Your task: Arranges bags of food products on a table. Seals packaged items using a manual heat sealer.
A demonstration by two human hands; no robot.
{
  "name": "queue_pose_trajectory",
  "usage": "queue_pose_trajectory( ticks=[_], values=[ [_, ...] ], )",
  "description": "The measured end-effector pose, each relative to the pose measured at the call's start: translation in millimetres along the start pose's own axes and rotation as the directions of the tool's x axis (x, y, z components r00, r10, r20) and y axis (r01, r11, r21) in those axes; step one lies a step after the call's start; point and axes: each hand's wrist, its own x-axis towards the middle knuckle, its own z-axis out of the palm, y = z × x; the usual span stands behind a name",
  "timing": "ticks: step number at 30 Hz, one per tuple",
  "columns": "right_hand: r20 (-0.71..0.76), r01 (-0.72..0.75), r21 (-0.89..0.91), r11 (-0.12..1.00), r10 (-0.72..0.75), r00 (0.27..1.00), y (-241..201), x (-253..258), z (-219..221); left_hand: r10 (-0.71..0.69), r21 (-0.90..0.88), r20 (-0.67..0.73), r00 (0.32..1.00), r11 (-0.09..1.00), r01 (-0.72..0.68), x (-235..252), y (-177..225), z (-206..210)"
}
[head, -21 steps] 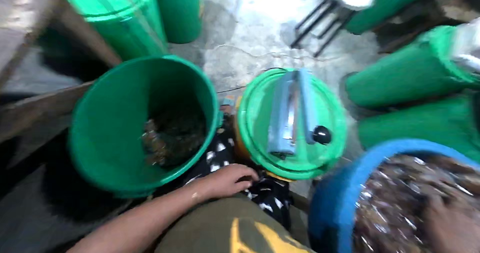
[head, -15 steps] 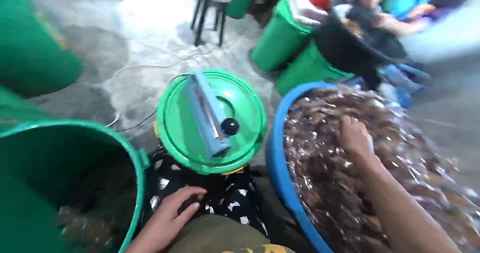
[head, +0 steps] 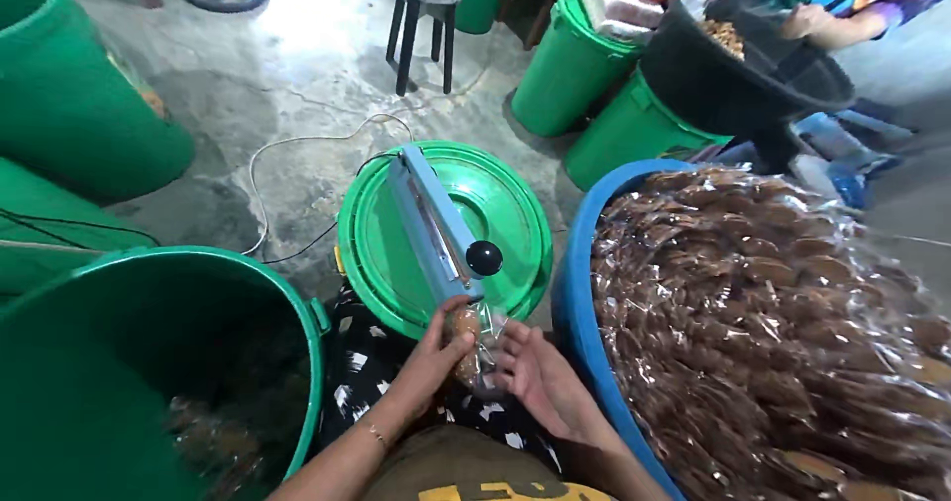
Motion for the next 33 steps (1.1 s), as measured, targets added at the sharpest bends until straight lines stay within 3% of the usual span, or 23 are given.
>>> queue_pose_trajectory(
  ticks=[2, 4, 6, 8, 10, 12, 14, 16, 18, 19, 20, 22, 24, 29, 33],
  values=[
    [-0.077, -0.097, -0.001, 0.995, 0.097, 0.992, 6, 15, 12, 0.017, 0.188, -0.121, 0.993, 0.982, 0.006, 3, -1, -8],
    [-0.196, -0.013, -0.236, 0.972, -0.034, 0.98, 9, 42, 22, 0.031, 0.273, -0.218, 0.976, 0.962, 0.031, 9, 3, -9],
    [-0.223, 0.073, -0.501, 0.862, -0.211, 0.952, 4, 71, 28, 0.091, 0.305, -0.314, 0.945, 0.952, 0.009, 24, 7, -11],
    [-0.182, 0.176, -0.663, 0.727, -0.384, 0.905, -2, 99, 32, 0.173, 0.364, -0.385, 0.907, 0.931, -0.024, 45, 11, -17],
    [-0.036, 0.318, -0.73, 0.605, -0.499, 0.866, 5, 128, 23, 0.201, 0.4, -0.438, 0.876, 0.916, -0.011, 67, 13, -27],
    [0.022, 0.275, -0.788, 0.551, -0.421, 0.907, 4, 154, 14, 0.18, 0.391, -0.485, 0.856, 0.92, 0.029, 84, 15, -35],
    [-0.055, 0.136, -0.829, 0.543, -0.321, 0.945, -19, 173, 15, 0.163, 0.385, -0.509, 0.845, 0.921, 0.055, 95, 25, -37],
    [-0.087, 0.057, -0.757, 0.651, -0.186, 0.979, -58, 169, 20, 0.157, 0.371, -0.528, 0.834, 0.926, 0.06, 102, 32, -43],
    [0.094, 0.124, -0.731, 0.671, -0.082, 0.992, -89, 151, 27, 0.153, 0.364, -0.543, 0.826, 0.929, 0.067, 111, 36, -53],
    [0.193, 0.175, -0.794, 0.582, -0.032, 0.981, -99, 141, 33, 0.145, 0.369, -0.544, 0.826, 0.926, 0.081, 115, 39, -58],
    [0.246, 0.212, -0.882, 0.42, 0.027, 0.969, -103, 133, 42, 0.149, 0.387, -0.544, 0.826, 0.918, 0.09, 119, 41, -63],
    [0.191, 0.178, -0.98, 0.092, 0.149, 0.97, -97, 121, 63, 0.165, 0.427, -0.532, 0.83, 0.899, 0.095, 125, 44, -70],
    [0.087, 0.093, -0.995, -0.03, 0.16, 0.983, -77, 122, 71, 0.161, 0.451, -0.512, 0.844, 0.886, 0.104, 124, 46, -73],
    [0.132, 0.138, -0.99, 0.013, -0.21, 0.969, -34, 118, 68, 0.1, 0.349, -0.516, 0.851, 0.932, 0.102, 104, 43, -85],
    [0.165, 0.194, -0.978, 0.075, -0.29, 0.943, -31, 118, 56, 0.055, 0.231, -0.568, 0.822, 0.968, 0.095, 115, 28, -100]
  ],
)
